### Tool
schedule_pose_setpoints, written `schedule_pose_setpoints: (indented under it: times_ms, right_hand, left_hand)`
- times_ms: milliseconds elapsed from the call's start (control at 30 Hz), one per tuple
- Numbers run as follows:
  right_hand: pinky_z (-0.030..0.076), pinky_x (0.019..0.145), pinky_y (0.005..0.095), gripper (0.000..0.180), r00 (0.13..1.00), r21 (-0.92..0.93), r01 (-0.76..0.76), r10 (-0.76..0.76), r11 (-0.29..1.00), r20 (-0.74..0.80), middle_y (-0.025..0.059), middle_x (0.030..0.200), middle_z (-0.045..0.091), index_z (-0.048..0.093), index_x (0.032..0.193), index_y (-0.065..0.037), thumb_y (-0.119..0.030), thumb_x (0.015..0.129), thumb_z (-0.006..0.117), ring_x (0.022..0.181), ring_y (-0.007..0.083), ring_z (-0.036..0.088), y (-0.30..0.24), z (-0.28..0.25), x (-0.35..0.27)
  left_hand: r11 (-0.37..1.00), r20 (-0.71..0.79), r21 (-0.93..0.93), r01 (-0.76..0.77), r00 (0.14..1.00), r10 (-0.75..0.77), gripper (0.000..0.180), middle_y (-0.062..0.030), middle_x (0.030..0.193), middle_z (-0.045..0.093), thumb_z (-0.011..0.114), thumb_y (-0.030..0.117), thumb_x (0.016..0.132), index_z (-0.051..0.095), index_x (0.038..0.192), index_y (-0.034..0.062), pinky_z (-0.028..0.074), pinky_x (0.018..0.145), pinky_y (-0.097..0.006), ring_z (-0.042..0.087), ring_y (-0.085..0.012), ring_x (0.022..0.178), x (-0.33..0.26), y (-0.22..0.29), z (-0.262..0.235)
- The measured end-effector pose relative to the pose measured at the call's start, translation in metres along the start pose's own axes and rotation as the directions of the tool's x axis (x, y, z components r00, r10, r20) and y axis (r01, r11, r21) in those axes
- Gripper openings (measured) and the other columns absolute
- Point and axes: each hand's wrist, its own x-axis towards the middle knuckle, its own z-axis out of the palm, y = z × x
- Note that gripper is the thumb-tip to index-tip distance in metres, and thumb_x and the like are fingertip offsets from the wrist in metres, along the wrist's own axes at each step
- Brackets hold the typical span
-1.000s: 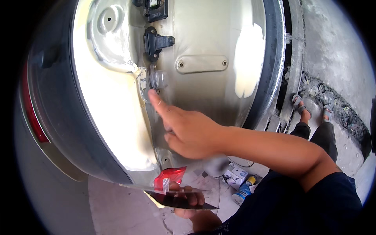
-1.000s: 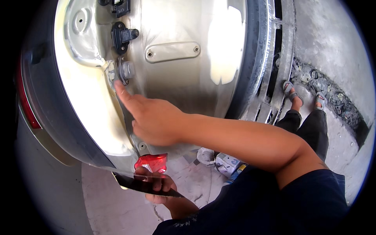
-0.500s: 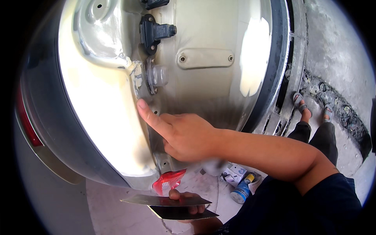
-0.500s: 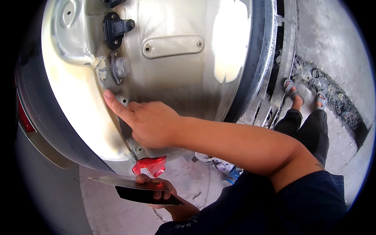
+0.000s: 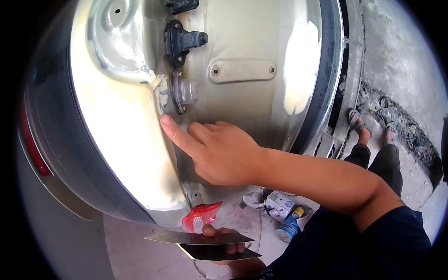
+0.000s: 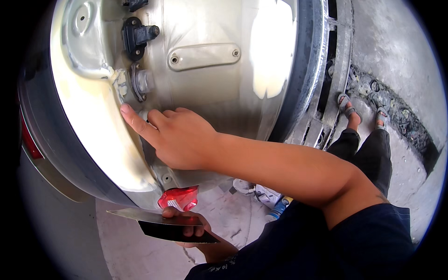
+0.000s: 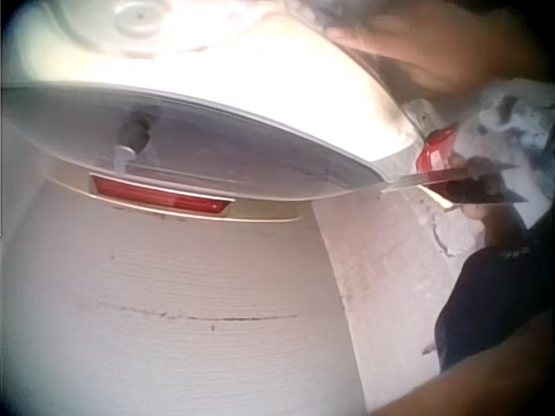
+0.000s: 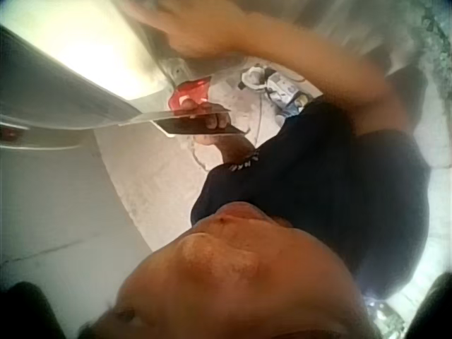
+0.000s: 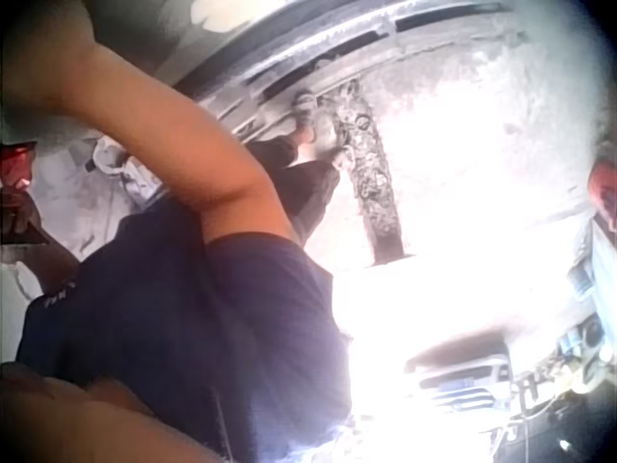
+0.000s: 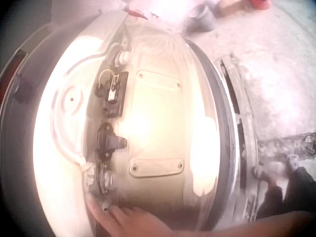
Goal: The person applies a yellowish body filler to the rear bumper of a car using a metal putty knife. They spread the filler over a specific area, smoothing it out with the tool. The person occasionally touches the surface with their finger to check the application.
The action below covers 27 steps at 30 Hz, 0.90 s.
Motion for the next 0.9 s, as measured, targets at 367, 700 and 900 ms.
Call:
schedule_pose_setpoints:
  times_ms: [367,700,900]
  right_hand:
    - [0.046,0.061,0.0359,0.081,0.993,-0.025,0.037,-0.034,0.999,0.110,0.0115,0.083,0.053,0.021,0.145,-0.004,-0.006,0.071,0.054,0.063,0.0263,0.055,0.011,0.000,-0.014]
    - [0.045,0.059,0.0368,0.084,1.000,-0.080,0.016,-0.014,0.997,0.021,0.0119,0.085,0.053,0.018,0.146,-0.004,-0.005,0.070,0.055,0.063,0.0267,0.055,0.012,0.001,0.002]
    - [0.047,0.062,0.0394,0.083,0.987,0.023,-0.010,0.006,1.000,0.159,0.0142,0.090,0.054,0.015,0.146,-0.006,-0.008,0.074,0.055,0.068,0.0298,0.058,0.014,0.001,-0.008]
  left_hand:
    - [1.000,0.022,-0.025,0.013,1.000,-0.012,0.040,-0.0111,0.137,0.043,0.036,0.021,0.098,0.036,0.130,-0.0023,0.051,0.065,-0.040,0.062,-0.0273,0.085,0.001,-0.004,-0.001]
    - [1.000,0.020,-0.010,0.022,1.000,-0.021,0.040,-0.0111,0.134,0.046,0.035,0.022,0.098,0.037,0.131,-0.0022,0.051,0.064,-0.038,0.062,-0.0259,0.085,0.002,-0.002,-0.011]
    - [1.000,0.030,0.007,0.026,0.999,-0.026,0.040,-0.0101,0.136,0.045,0.034,0.022,0.098,0.037,0.131,-0.0012,0.051,0.064,-0.039,0.062,-0.0263,0.086,0.003,-0.003,-0.010]
